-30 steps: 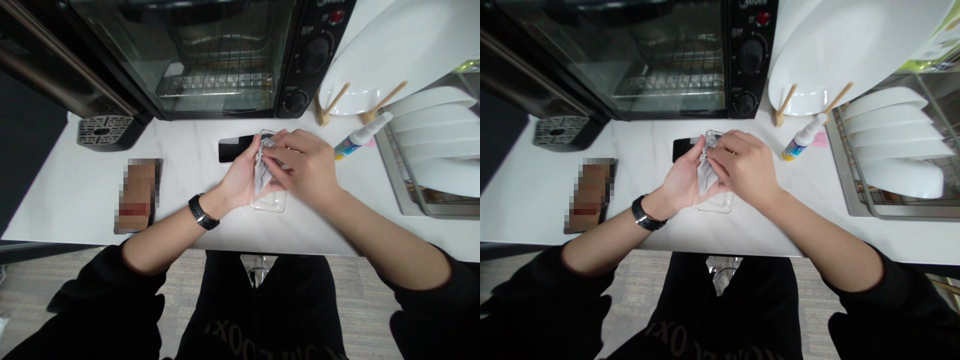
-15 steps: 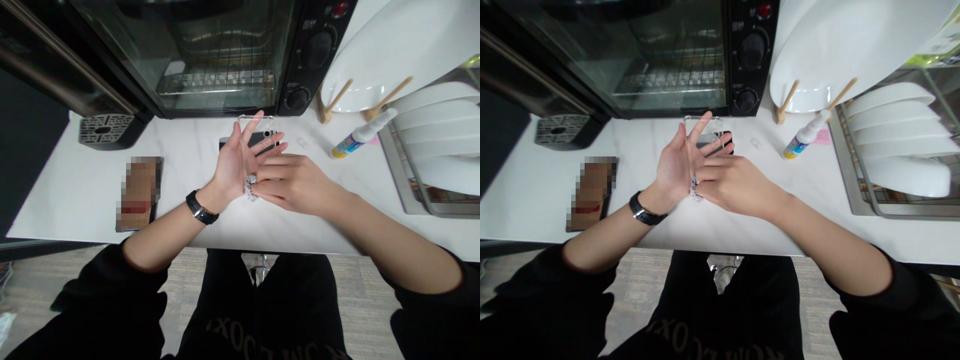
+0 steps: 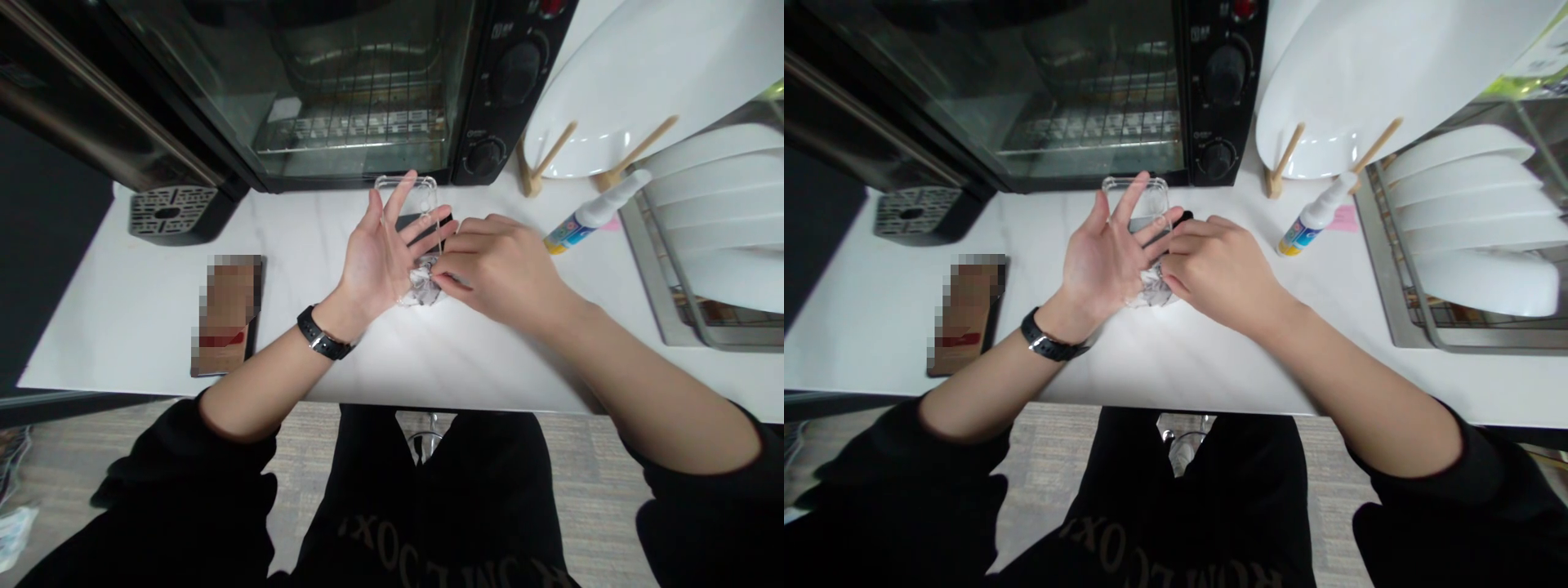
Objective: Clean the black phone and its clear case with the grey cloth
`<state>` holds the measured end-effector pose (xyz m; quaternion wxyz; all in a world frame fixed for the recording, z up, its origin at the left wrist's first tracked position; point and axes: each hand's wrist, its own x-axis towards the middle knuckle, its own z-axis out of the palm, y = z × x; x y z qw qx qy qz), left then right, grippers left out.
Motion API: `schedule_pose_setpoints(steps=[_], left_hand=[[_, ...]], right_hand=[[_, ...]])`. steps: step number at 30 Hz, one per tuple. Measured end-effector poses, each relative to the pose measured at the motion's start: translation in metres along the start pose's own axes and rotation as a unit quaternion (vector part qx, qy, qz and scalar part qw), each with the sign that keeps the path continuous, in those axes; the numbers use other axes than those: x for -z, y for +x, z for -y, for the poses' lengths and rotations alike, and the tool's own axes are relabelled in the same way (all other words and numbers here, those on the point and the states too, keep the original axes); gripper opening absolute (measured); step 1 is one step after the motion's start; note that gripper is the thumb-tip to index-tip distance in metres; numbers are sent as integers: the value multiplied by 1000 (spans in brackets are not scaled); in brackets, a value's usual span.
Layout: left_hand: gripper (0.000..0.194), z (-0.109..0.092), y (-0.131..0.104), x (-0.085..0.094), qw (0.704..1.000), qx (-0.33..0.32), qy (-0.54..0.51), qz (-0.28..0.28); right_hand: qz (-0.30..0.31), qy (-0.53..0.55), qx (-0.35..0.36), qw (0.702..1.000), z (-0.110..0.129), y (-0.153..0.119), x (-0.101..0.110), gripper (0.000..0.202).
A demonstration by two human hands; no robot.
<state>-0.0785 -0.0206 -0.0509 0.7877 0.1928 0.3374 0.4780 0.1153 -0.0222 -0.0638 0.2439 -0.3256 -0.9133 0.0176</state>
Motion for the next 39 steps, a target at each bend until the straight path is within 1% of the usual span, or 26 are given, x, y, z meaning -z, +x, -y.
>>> schedule_pose_setpoints(steps=[4,8,10,12,14,17,19,22,24,27,30,32,34,37,39], left_hand=[[62,4,-2,0,999,40,11,22],[62,12,-4,-3,995,83,5,54],[61,16,-4,-4,992,113,-9,54],[61,19,-3,-5,988,143,-25,50],[61,21,-2,-5,984,168,-31,47],[61,24,-3,-6,981,185,-29,40],[58,24,-4,-7,984,171,-33,36],[55,20,-5,-8,991,118,-42,42],[57,16,-5,-8,994,95,-36,46],[63,11,-3,-6,996,72,-21,38],[67,9,-1,-3,999,9,-19,34],[68,8,0,-1,999,-20,-23,22],[67,8,-1,-1,999,-31,-28,0],[66,5,-3,-1,998,-48,-22,-16],[67,3,-3,-1,998,-59,-16,-17]], right_hand=[[-42,-17,-43,998,-4,1,-2,22],[-80,-79,-84,990,-10,1,-1,22],[-94,-86,-113,985,-10,1,-1,20],[-104,-66,-135,983,-7,1,-2,20],[-112,-45,-132,984,-2,1,-4,24],[-129,-43,-87,987,5,0,-8,27],[-136,-38,-52,989,8,0,-11,25],[-122,3,-2,993,12,-1,-13,25],[-101,33,30,994,15,-2,-15,28],[-81,49,75,993,19,-4,-18,32],[-61,50,112,991,21,-4,-16,35],[-43,52,122,990,19,-3,-14,35],[-22,45,119,992,16,-2,-10,33],[2,19,94,995,9,-2,-8,29],[2,-1,68,998,6,-2,-8,26]])
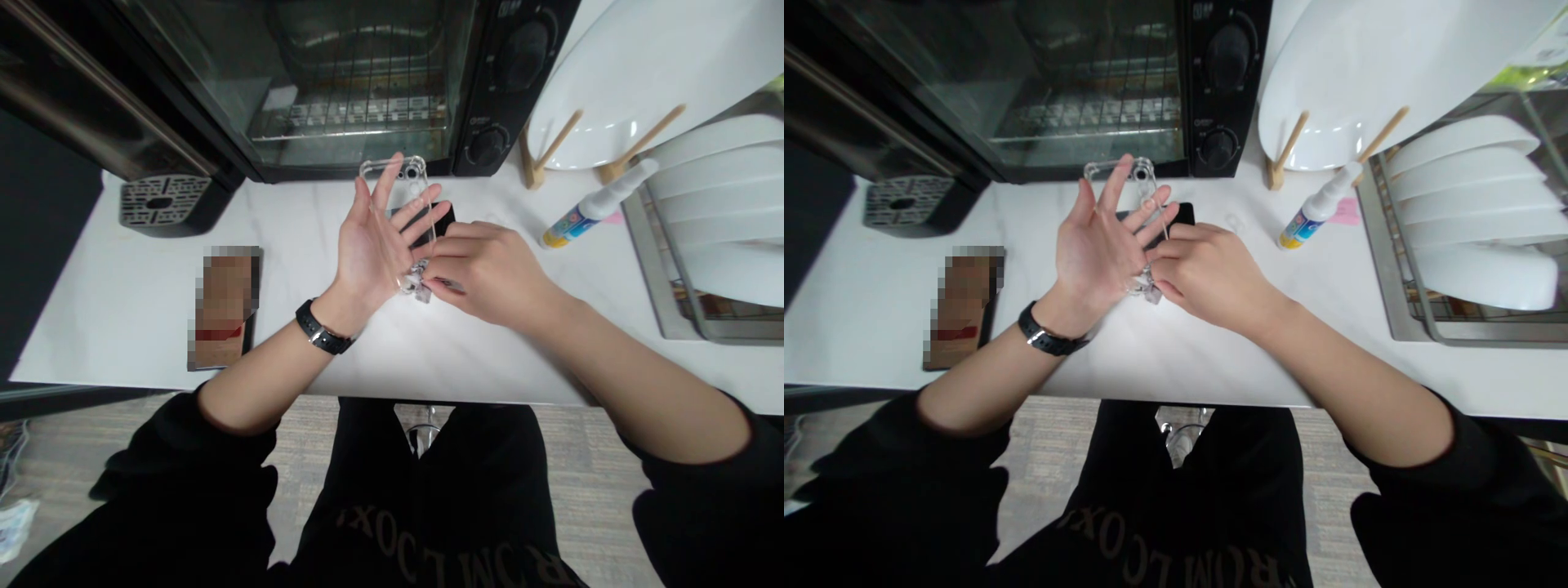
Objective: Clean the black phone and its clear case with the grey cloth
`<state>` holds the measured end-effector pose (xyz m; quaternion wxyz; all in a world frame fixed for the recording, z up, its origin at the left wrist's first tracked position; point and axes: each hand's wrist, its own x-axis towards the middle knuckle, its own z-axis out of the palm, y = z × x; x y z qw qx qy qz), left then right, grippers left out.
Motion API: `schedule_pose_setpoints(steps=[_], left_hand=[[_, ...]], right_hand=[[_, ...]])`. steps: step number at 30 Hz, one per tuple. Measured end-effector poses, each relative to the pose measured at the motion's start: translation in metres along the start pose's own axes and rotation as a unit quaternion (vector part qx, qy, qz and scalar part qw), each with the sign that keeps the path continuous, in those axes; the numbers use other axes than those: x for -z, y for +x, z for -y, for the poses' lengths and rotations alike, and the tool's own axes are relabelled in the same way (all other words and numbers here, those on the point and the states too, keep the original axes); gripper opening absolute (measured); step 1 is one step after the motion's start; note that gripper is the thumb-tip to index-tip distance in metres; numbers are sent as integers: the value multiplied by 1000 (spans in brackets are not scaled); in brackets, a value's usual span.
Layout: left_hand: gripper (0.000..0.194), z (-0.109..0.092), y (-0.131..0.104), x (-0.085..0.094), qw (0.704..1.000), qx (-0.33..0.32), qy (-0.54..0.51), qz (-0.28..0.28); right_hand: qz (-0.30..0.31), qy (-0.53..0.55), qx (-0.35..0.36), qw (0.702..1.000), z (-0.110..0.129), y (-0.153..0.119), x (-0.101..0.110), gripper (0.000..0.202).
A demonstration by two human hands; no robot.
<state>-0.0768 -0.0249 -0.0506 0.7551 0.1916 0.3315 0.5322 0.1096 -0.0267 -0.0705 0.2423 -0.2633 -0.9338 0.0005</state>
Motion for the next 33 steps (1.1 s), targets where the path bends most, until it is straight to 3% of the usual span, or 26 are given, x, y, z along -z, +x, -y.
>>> schedule_pose_setpoints(steps=[4,10,14,18,21,25,29,33], left_hand=[[68,-3,1,-2,1000,-13,8,-2],[68,-5,0,-5,999,-16,25,14],[63,4,-5,-9,998,49,-7,39],[60,19,-8,-10,987,154,-28,37],[61,27,-5,-5,976,209,-24,50],[60,30,-3,-1,972,227,-30,51],[56,26,-6,-6,982,184,-44,31],[61,17,-7,-9,989,126,-55,53]], right_hand=[[-17,-49,-50,997,-2,0,-3,20],[-46,-78,-112,990,2,2,-6,27],[-50,-84,-173,980,4,4,0,21],[-61,-94,-215,970,-1,4,3,21],[-108,-89,-198,970,-5,3,1,22],[-131,-39,-141,981,-5,1,-1,21],[-111,-6,-96,989,1,2,0,21],[-87,22,-15,996,8,3,-3,28]])
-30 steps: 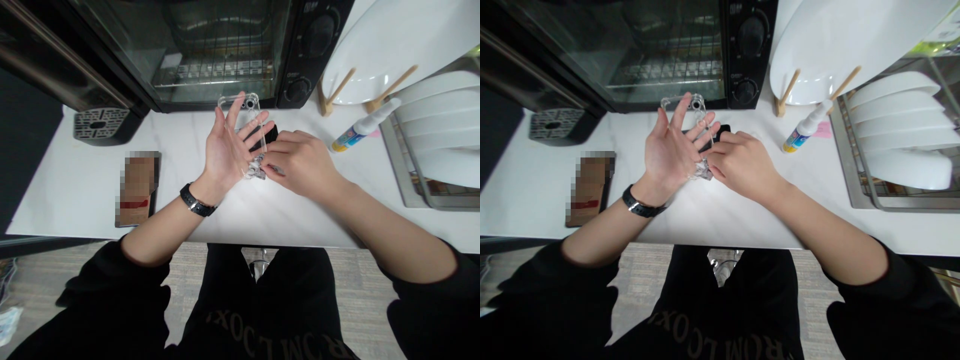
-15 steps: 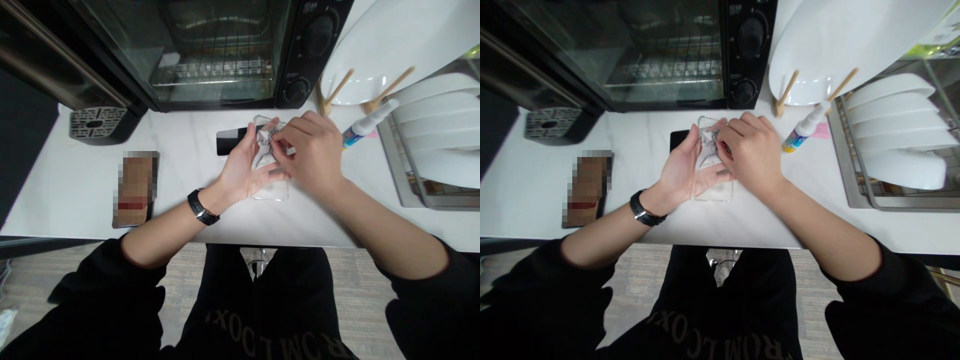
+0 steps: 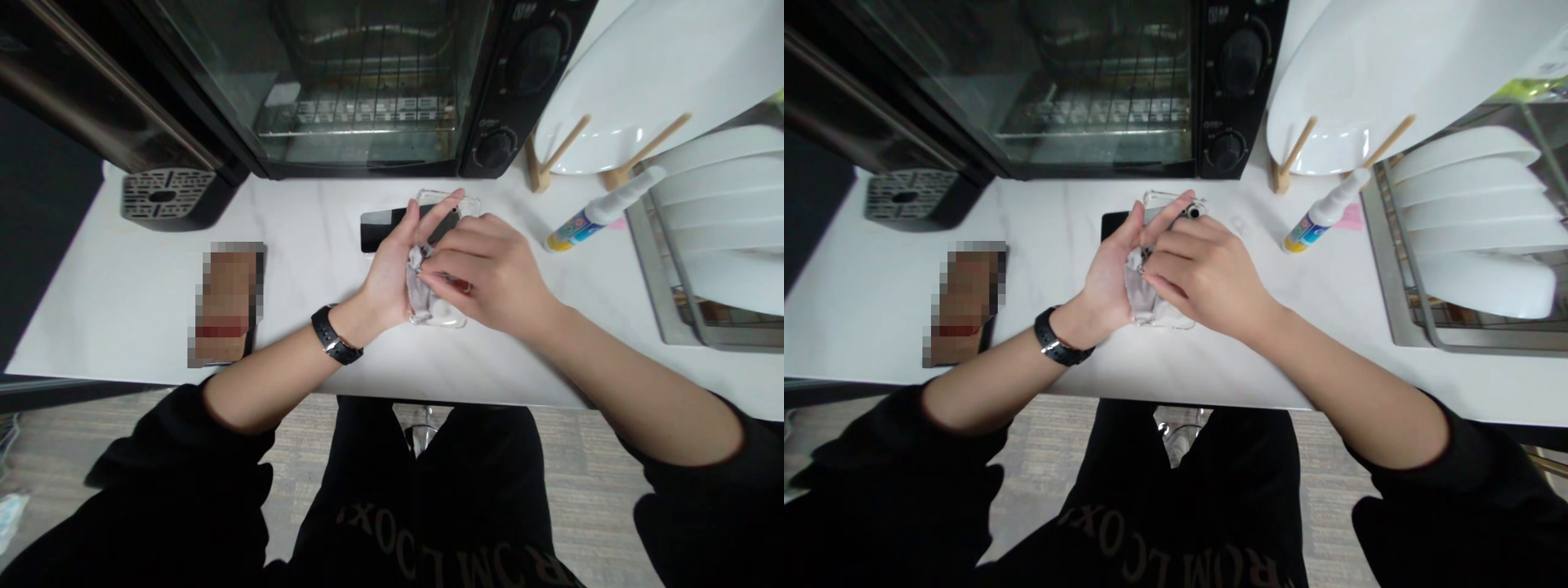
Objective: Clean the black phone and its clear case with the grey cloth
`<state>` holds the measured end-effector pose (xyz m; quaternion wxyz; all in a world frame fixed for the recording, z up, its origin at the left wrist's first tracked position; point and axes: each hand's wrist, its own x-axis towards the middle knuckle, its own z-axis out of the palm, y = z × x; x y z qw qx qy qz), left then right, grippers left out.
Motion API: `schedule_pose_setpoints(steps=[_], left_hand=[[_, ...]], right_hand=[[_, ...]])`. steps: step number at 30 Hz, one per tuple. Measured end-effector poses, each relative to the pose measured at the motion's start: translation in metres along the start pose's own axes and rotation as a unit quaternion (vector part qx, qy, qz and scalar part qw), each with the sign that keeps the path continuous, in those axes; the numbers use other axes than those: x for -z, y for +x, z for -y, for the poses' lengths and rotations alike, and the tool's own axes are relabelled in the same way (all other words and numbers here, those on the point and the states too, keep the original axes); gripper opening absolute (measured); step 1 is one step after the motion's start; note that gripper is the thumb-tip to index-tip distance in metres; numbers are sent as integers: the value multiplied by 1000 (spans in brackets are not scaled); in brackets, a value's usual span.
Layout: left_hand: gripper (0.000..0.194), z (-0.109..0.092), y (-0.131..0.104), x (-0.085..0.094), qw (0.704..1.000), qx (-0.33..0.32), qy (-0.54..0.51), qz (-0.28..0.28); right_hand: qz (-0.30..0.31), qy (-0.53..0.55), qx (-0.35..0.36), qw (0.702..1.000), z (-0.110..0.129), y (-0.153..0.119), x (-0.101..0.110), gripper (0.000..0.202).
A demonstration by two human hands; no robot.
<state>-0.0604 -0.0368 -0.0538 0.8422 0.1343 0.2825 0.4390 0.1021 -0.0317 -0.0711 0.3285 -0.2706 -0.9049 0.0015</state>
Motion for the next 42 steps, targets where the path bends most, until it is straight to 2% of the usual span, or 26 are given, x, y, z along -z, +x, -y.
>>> schedule_pose_setpoints(steps=[4,6,11,16,20,25,27,34,37,42], left_hand=[[67,-7,2,4,996,-73,37,-26],[66,-8,4,7,994,-93,36,-40],[68,-7,5,11,987,-136,47,-69],[69,-12,2,8,983,-158,76,-57],[65,-8,-2,1,987,-121,87,-57],[62,8,0,-2,997,11,66,-35],[63,11,2,-3,996,45,58,-39],[61,13,4,-2,995,66,51,-47],[58,12,2,-2,999,14,29,-31],[62,4,-2,1,997,-71,10,2]], right_hand=[[21,50,74,996,4,0,-5,32],[32,62,89,994,4,1,-4,32],[76,36,37,996,-4,-2,-4,24],[42,-14,-23,999,-10,-4,-8,23],[-7,-64,-80,995,-15,-2,-6,19],[-41,-92,-172,980,-21,-2,-1,16],[-53,-84,-186,978,-21,-3,0,17],[-75,-7,-100,992,-17,-1,0,17],[-58,32,-59,996,-14,0,0,18],[7,73,11,997,-4,0,-4,24]])
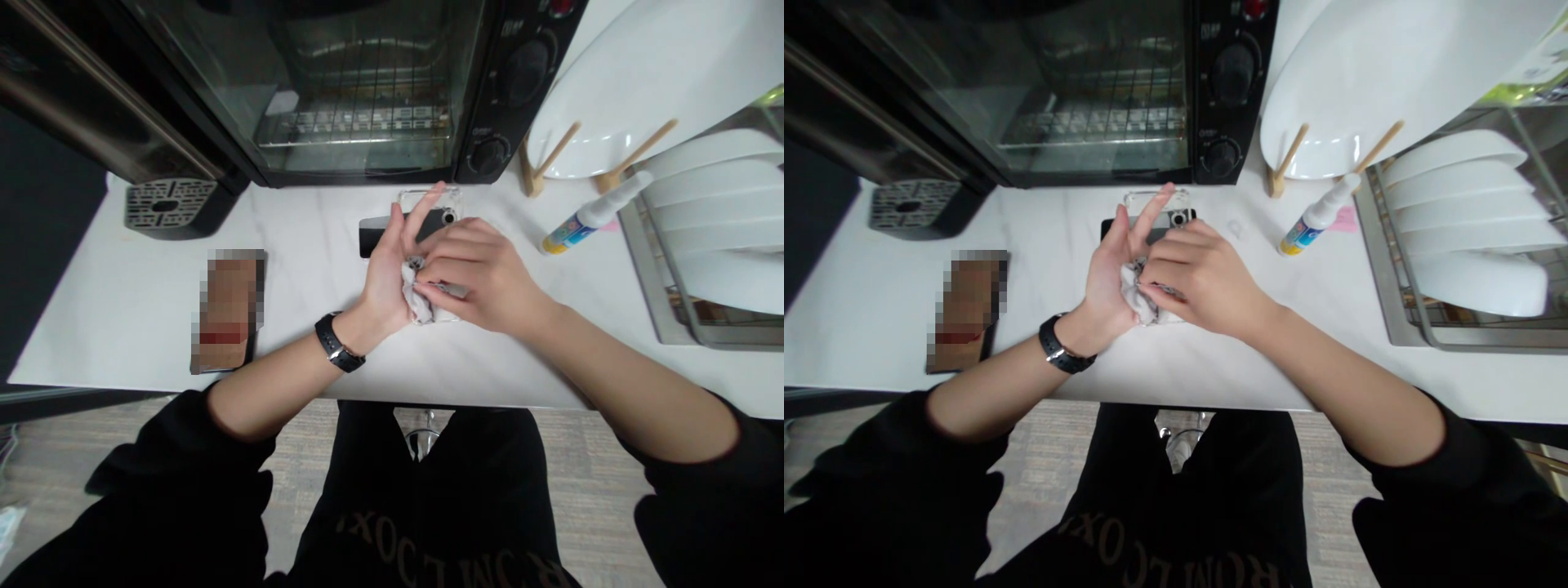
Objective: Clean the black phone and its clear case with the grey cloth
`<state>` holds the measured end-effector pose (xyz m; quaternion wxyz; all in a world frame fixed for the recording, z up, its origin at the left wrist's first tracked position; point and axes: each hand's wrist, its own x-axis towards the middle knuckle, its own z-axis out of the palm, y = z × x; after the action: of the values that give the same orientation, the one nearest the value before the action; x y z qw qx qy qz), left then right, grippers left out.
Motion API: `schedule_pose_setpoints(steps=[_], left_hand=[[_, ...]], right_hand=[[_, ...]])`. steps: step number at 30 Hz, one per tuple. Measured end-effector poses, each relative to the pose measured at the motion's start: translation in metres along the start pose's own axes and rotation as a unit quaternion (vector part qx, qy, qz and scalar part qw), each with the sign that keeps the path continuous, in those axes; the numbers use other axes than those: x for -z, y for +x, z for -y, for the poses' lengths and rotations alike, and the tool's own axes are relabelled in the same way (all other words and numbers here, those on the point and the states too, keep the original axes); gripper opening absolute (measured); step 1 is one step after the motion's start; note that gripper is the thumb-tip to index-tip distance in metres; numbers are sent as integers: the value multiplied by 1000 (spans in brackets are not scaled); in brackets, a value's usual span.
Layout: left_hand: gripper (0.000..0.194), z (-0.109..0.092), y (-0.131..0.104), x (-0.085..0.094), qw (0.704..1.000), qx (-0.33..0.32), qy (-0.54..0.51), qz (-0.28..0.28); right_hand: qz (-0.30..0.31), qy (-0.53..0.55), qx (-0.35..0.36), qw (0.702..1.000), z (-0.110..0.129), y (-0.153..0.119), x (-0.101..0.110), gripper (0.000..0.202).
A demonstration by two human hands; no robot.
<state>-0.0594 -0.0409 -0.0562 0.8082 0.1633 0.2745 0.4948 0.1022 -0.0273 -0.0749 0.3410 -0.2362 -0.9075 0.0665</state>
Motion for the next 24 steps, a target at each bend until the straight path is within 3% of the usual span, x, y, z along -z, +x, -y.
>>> schedule_pose_setpoints(steps=[4,8,17,21,24], left_hand=[[68,-5,3,6,998,-64,10,5],[65,-9,6,8,994,-100,28,-21],[66,-23,2,-1,992,-107,57,-28],[68,-22,3,-1,990,-111,86,-9],[66,-16,4,0,991,-78,104,-8]], right_hand=[[43,24,48,998,1,1,4,23],[81,-5,28,996,-5,1,12,21],[5,-125,-58,991,-10,-3,2,18],[-15,-142,-102,985,-3,-2,-4,25],[-24,-161,-128,978,-2,-1,-2,21]])
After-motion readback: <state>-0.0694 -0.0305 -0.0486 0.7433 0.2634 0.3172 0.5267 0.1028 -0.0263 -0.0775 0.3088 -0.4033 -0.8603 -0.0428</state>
